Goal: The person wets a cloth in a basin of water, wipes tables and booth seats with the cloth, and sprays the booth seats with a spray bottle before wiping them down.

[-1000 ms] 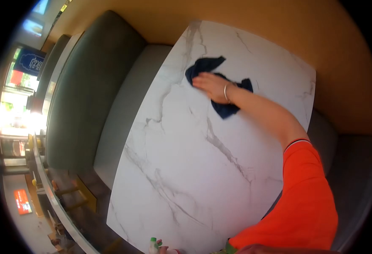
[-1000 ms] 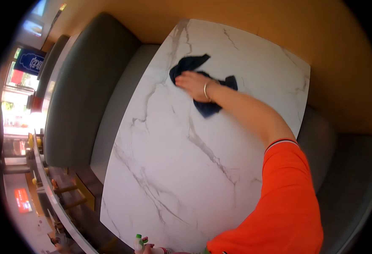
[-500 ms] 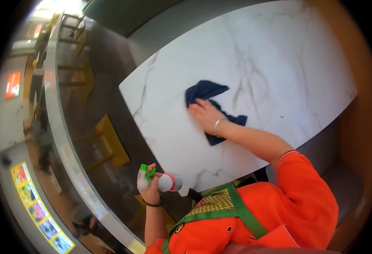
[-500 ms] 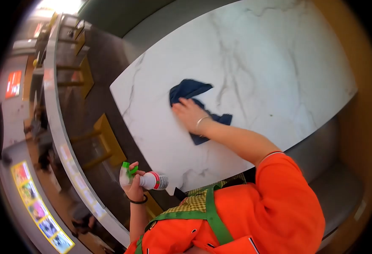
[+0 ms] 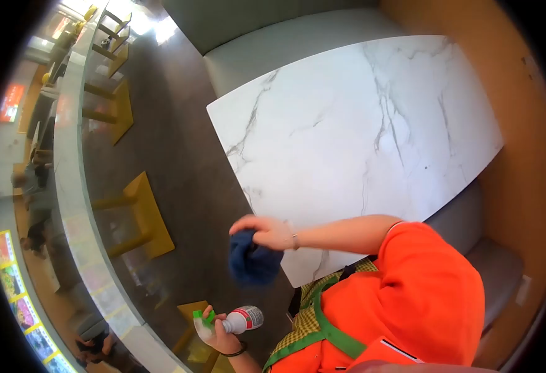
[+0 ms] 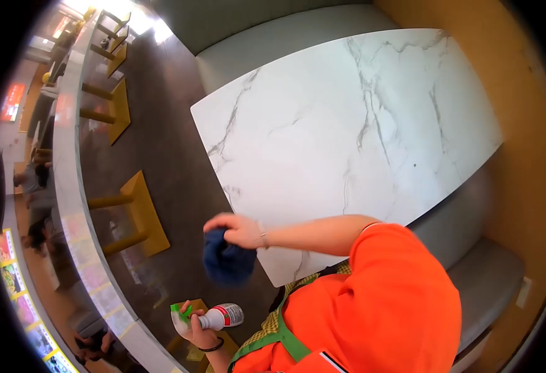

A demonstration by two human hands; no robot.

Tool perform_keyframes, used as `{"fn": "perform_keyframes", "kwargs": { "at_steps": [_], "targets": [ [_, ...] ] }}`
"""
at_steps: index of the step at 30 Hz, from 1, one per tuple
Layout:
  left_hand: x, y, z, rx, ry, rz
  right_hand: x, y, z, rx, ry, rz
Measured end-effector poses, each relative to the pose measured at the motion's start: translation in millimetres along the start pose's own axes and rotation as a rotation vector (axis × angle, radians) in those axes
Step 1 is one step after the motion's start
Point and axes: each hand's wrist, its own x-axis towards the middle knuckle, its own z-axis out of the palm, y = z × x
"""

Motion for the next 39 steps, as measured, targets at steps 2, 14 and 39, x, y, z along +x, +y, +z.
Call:
{"fn": "perform_keyframes", "kwargs": {
  "at_steps": [2, 14, 39],
  "targets": [
    [8, 2, 0, -0.033, -0.034, 0.014, -10, -53, -23, -0.437, 0.033, -0.223],
    [12, 67, 151, 0.346, -0.325, 0.237, 51, -89, -205, -1.496, -0.001, -0.125],
    [-24, 81, 366, 0.330, -0.799, 0.019, -628, -209, -619, -1.431, 1.992, 0.702]
  ]
}}
